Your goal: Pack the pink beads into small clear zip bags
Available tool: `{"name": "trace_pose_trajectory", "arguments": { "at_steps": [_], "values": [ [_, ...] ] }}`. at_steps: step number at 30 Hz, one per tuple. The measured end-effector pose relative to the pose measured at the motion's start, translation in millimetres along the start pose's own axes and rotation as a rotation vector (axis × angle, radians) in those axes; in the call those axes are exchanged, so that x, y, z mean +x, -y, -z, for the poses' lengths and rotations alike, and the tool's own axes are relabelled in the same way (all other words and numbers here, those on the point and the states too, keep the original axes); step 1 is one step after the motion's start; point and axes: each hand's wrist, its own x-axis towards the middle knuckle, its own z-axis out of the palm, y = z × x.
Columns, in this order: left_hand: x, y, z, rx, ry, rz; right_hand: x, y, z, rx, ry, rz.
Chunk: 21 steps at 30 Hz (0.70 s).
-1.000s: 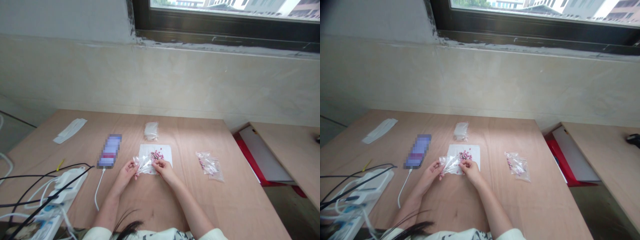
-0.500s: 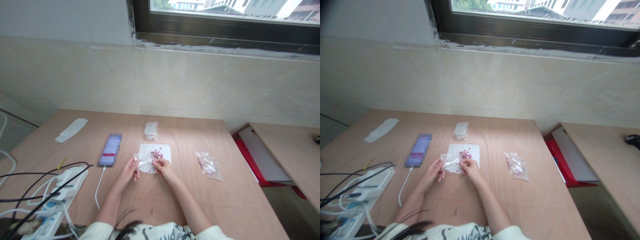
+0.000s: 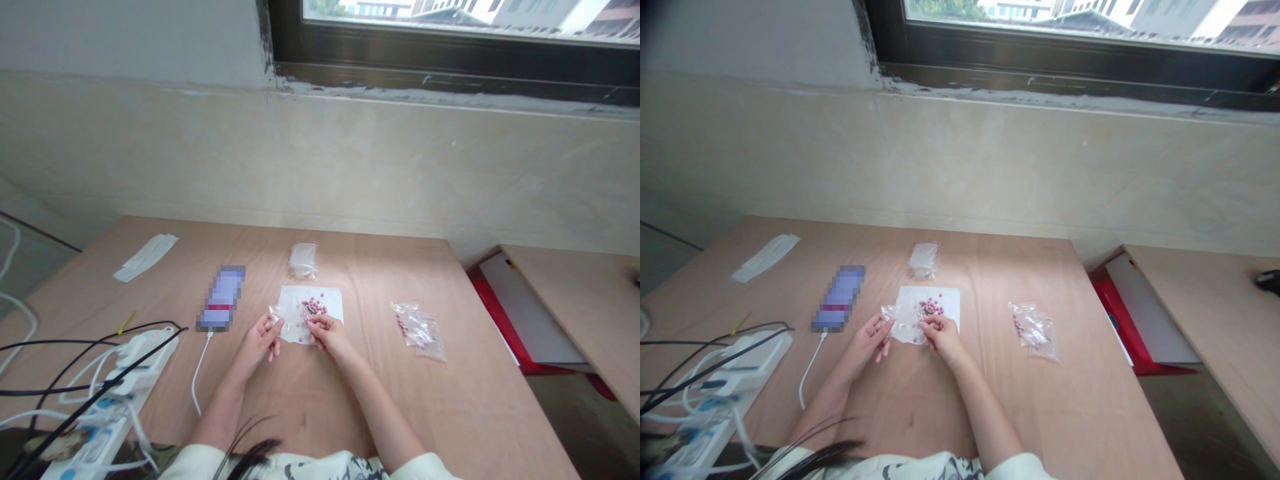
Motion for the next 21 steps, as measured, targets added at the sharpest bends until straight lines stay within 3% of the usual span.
{"name": "trace_pose_trajectory", "arguments": {
  "at_steps": [15, 21],
  "values": [
    [1, -2, 6.4, -0.041, -0.052, 0.101, 2, -5, 2, 0.009, -0.031, 0.018],
    [1, 7, 10.8, -0.037, -0.015, 0.097, -1, -3, 1, 0.017, -0.014, 0.005]
  ]
}}
